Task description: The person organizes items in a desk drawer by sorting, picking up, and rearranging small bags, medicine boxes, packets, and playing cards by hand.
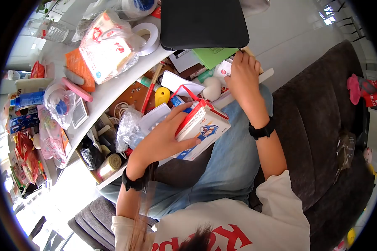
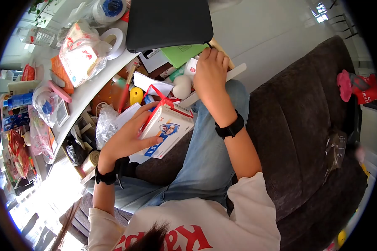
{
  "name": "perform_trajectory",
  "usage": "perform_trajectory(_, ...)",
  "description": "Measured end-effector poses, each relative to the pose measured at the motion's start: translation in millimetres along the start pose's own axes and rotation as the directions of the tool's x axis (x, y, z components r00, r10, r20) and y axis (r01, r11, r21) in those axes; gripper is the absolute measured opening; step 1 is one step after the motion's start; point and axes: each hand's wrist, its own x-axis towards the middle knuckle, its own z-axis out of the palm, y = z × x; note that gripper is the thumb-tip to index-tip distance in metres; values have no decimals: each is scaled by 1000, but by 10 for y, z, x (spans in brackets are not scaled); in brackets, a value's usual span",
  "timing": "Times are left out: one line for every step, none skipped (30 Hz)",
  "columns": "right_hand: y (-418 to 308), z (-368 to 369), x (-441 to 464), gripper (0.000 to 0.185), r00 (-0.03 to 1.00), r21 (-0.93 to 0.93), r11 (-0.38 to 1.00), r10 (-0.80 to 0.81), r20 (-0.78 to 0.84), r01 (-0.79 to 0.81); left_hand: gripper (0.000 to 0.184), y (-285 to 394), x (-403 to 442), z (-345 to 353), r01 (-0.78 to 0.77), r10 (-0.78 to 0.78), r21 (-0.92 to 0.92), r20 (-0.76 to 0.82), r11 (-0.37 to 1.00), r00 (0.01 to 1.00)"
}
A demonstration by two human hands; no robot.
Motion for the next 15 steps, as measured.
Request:
perform_trajectory(-9, -10, -3, 36, 1000, -9, 1000, 9, 19, -9, 57, -23, -23, 19, -12, 12, -7, -15, 1000, 1000)
perform_trajectory(-19, 12, -15, 35, 1000, -12, 1000, 5, 1, -5, 58, -48, -50, 35, -12, 12, -18, -27, 1000, 1000)
perform_trajectory(-20, 61, -35, 34, 1000, -16, 1000, 1, -18, -1, 59, -68, -77, 55, -14, 12, -29, -40, 999, 999)
perform_trajectory(-27, 118, -54, 34, 999, -19, 1000, -5, -35, 4, 60, -87, -105, 74, -14, 12, -41, -54, 999, 998)
perform_trajectory(-34, 186, -67, 34, 999, -13, 1000, 4, -38, -5, 61, -96, -132, 88, -29, 26, -43, -78, 999, 997)
perform_trajectory(-68, 220, -59, 35, 999, -7, 1000, 13, -40, -13, 62, -103, -160, 102, -43, 39, -44, -103, 998, 994)
perform_trajectory(-91, 238, -46, 35, 999, 0, 1000, 22, -40, -22, 62, -113, -188, 115, -56, 50, -46, -127, 997, 991)
perform_trajectory(-72, 225, -17, 36, 994, 4, 997, 78, 77, -79, 63, -127, -214, 125, -38, 28, -64, -140, 997, 990)
perform_trajectory(-74, 109, 41, 36, 972, 2, 991, 132, 193, -135, 64, -143, -236, 133, -19, 6, -81, -153, 997, 988)
perform_trajectory(-62, 40, 72, 36, 933, -7, 982, 184, 309, -191, 65, -164, -259, 147, 1, -17, -101, -165, 995, 986)
perform_trajectory(-14, 41, 82, 37, 950, -13, 989, 147, 277, -149, 63, -194, -277, 173, -8, -18, -138, -186, 990, 982)
perform_trajectory(46, 54, 83, 38, 963, -20, 994, 111, 246, -110, 60, -231, -289, 204, -17, -19, -175, -206, 985, 978)
perform_trajectory(82, 70, 66, 39, 974, -30, 997, 77, 211, -72, 58, -264, -297, 230, -30, -18, -209, -225, 977, 974)
perform_trajectory(94, 106, 46, 61, 969, -59, 994, 104, 226, -92, 59, -290, -304, 254, -44, -17, -255, -233, 966, 972)
perform_trajectory(86, 101, 20, 59, 982, -31, 995, 95, 166, -91, 59, -302, -304, 271, -66, 3, -249, -245, 966, 970)
